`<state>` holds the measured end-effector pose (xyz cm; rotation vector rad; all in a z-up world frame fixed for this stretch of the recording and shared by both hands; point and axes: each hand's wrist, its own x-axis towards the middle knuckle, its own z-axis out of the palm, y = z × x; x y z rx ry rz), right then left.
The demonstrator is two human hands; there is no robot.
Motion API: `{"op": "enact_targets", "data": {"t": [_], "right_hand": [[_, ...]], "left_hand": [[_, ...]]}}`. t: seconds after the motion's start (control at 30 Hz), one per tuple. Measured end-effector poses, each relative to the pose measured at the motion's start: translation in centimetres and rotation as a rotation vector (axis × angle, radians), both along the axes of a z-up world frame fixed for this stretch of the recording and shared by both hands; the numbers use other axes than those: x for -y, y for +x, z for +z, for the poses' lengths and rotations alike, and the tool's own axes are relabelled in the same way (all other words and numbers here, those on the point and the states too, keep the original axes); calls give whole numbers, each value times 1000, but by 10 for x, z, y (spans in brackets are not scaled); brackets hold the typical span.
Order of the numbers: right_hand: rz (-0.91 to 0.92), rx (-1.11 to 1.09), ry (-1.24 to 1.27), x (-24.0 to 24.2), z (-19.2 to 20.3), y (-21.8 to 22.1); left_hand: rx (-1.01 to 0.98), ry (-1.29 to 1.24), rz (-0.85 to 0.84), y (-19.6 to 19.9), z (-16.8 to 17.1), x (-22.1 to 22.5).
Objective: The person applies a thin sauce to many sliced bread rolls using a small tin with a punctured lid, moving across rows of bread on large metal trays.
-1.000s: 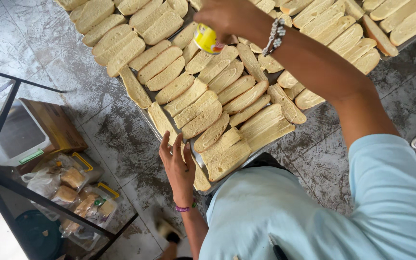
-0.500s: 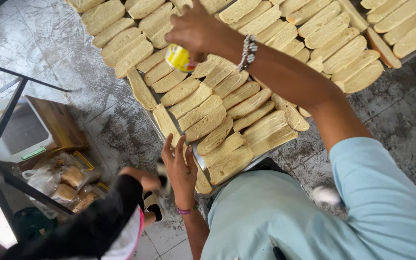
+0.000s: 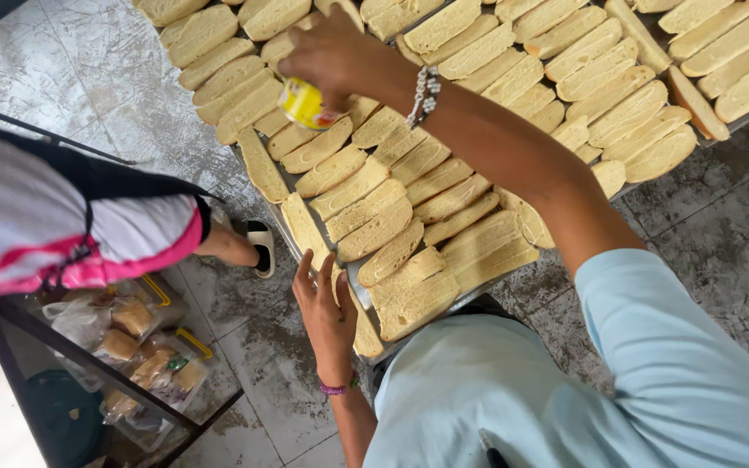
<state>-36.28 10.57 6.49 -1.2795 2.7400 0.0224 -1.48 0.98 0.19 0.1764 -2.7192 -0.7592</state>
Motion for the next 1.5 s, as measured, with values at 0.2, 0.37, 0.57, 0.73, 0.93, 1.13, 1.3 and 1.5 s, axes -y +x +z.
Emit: {"op": "enact_targets", "data": {"t": [0.2, 0.37, 0.57, 0.73, 0.93, 1.13, 1.3, 1.5], "right_hand": [[-76, 28, -24, -61, -31, -42], [-167, 153, -113, -87, -46, -74], [-124, 122, -58, -67, -36, -77], [-74, 0, 62, -16, -20, -48], [-14, 16, 76, 48, -2, -31], [26, -38, -19, 71, -5, -34], [-16, -35, 41, 55, -19, -53], [-106, -69, 62, -1, -46, -81]], "left_hand": [[-1, -12, -11, -5, -1, -4], [-12, -4, -6, -7, -5, -3], [7, -4, 16, -3, -8, -1], [18, -8, 34, 1, -8, 3], [27, -5, 52, 4, -5, 6], [4, 45, 45, 3, -2, 1], [9, 48, 38, -1, 0, 0], [46, 23, 23, -5, 3, 0]]}}
